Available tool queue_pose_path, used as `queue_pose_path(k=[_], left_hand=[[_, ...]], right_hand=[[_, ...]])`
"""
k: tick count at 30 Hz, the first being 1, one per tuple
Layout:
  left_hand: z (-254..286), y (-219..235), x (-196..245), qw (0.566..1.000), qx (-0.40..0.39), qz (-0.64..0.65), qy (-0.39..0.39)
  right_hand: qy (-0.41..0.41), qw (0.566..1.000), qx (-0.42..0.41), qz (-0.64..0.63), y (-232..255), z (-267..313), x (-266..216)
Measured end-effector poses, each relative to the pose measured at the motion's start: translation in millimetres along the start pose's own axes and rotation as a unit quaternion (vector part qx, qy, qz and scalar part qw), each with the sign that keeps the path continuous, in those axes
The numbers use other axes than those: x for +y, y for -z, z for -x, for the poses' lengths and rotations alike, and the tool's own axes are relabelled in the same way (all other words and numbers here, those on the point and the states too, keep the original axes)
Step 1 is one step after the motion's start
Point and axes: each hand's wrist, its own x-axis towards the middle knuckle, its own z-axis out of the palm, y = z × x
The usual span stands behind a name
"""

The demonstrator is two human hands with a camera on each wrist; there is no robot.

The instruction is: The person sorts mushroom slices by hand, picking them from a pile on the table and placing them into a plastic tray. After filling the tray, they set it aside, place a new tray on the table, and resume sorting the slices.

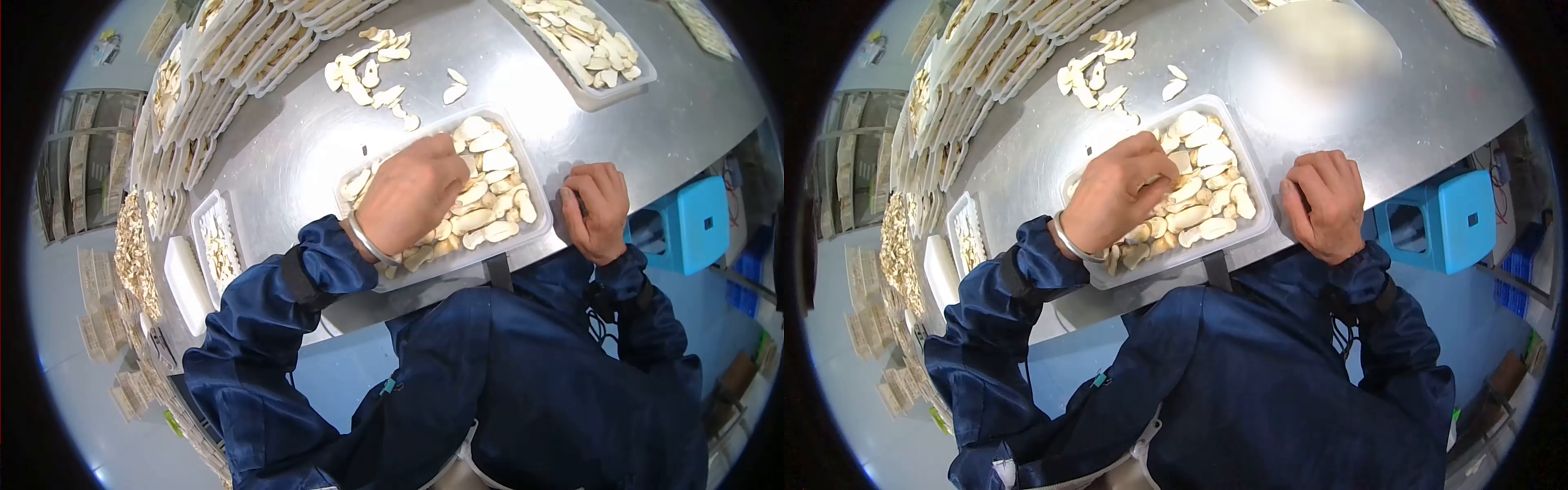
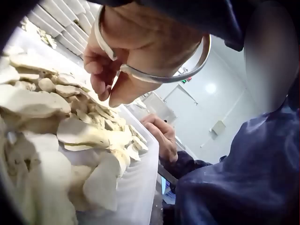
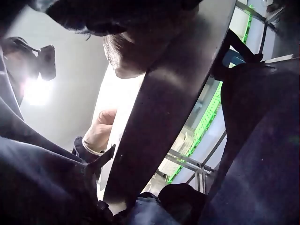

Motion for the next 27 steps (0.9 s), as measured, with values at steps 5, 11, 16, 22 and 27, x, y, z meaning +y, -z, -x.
queue_pose_path(k=[5, 11, 16, 22, 27], left_hand=[[-38, 47, -60, 0.990, 0.108, -0.082, 0.028], [-95, 62, -135, 0.980, 0.059, -0.179, 0.063], [-103, 45, -141, 0.966, 0.045, -0.244, 0.077], [-95, 47, -144, 0.966, 0.031, -0.248, 0.060], [-77, 58, -102, 0.994, 0.010, -0.040, 0.103]], right_hand=[[-0.001, 1.000, 0.000, -0.002, 0, 0, -1], [-0.008, 1.000, -0.010, -0.001, 1, 0, 1], [-0.019, 1.000, -0.022, 0.002, 0, 1, 3], [-0.020, 1.000, -0.012, 0.007, -2, 1, 2], [-0.009, 1.000, -0.009, 0.008, -1, 1, 2]])
